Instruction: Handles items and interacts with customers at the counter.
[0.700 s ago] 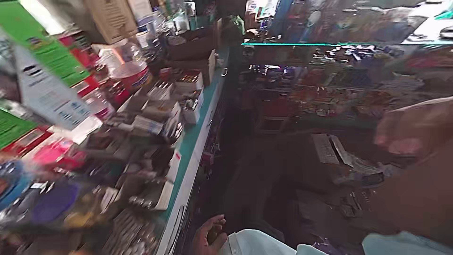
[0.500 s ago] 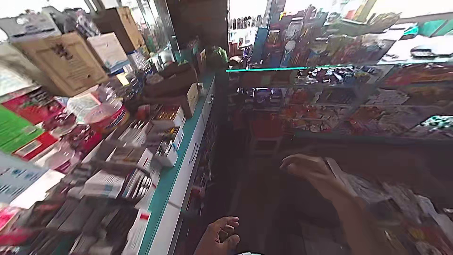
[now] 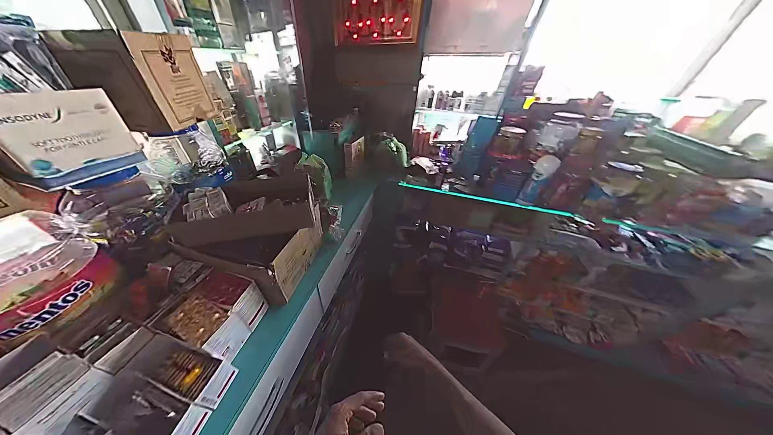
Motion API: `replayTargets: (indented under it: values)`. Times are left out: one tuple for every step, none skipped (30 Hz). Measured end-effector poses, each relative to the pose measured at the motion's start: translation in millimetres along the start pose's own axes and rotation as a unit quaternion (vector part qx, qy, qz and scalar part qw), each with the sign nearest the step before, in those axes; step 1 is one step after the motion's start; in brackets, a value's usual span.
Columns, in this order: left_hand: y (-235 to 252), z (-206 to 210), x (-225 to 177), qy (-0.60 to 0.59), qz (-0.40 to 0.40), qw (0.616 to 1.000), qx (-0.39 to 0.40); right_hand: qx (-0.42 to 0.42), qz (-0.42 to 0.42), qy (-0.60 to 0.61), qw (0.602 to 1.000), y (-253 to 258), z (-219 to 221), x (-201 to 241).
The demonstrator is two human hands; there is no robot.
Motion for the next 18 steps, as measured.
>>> replayTargets:
  values:
    - [19.7, -7.2, -10.3, 0.002, 0.004, 1.000, -0.021, 0.000, -0.008, -0.044, 0.999, 28.6, -29.4, 13.4]
    - [35.9, -13.5, -22.0, 0.014, 0.007, 0.999, -0.043, -0.011, -0.019, -0.082, 0.996, 59.1, -55.1, 27.6]
    - [50.9, -18.1, -33.4, 0.027, 0.012, 0.997, -0.064, -0.032, -0.030, -0.123, 0.991, 92.5, -79.4, 39.8]
    - [65.2, -20.6, -43.9, 0.035, 0.016, 0.996, -0.083, -0.048, -0.038, -0.162, 0.985, 125.5, -102.7, 53.0]
    - [79.7, -22.0, -51.7, 0.040, 0.021, 0.994, -0.101, -0.049, -0.040, -0.208, 0.976, 158.0, -124.0, 66.6]
    - [95.2, -23.0, -55.0, 0.044, 0.025, 0.991, -0.122, -0.049, -0.050, -0.256, 0.964, 192.8, -142.5, 77.3]
    - [110.8, -22.0, -53.8, 0.048, 0.028, 0.987, -0.151, -0.047, -0.059, -0.304, 0.950, 227.4, -156.4, 82.4]
    - [126.7, -19.5, -51.9, 0.054, 0.025, 0.979, -0.193, -0.037, -0.059, -0.341, 0.937, 257.9, -166.9, 88.9]
    - [142.5, -15.2, -49.6, 0.060, 0.016, 0.968, -0.243, -0.011, -0.059, -0.377, 0.924, 285.2, -174.0, 91.7]
    - [157.6, -10.4, -46.5, 0.064, -0.003, 0.953, -0.295, 0.022, -0.066, -0.404, 0.912, 309.4, -177.6, 90.7]
    - [173.2, -7.9, -43.2, 0.057, -0.030, 0.934, -0.350, 0.045, -0.083, -0.412, 0.906, 328.3, -181.6, 92.1]
    - [188.3, -5.1, -37.8, 0.045, -0.063, 0.908, -0.411, 0.067, -0.106, -0.414, 0.902, 339.3, -186.1, 95.0]
    - [201.3, 0.2, -29.6, 0.037, -0.097, 0.876, -0.472, 0.096, -0.121, -0.409, 0.899, 341.1, -190.5, 94.5]
    - [214.5, 3.9, -18.8, 0.035, -0.130, 0.838, -0.529, 0.119, -0.131, -0.408, 0.895, 342.9, -196.3, 92.0]
    - [224.9, 5.9, -7.0, 0.039, -0.164, 0.800, -0.576, 0.136, -0.146, -0.406, 0.891, 342.4, -200.7, 87.3]
    - [232.2, 9.4, 5.0, 0.049, -0.194, 0.766, -0.610, 0.153, -0.158, -0.408, 0.886, 336.8, -204.2, 76.2]
    - [241.2, 8.4, 15.7, 0.062, -0.211, 0.735, -0.641, 0.158, -0.167, -0.415, 0.880, 330.8, -212.1, 68.5]
    - [251.5, 5.7, 25.3, 0.075, -0.218, 0.706, -0.670, 0.160, -0.173, -0.423, 0.875, 322.6, -223.4, 63.9]
Point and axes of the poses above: each hand's wrist, its own y-axis towards the middle knuckle, its own z-axis out of the palm, x = y × z, the point moved 2 cm from there along y, towards the middle knuckle, and after that the axes turned 1 degree about y, right-handed, at the moved point
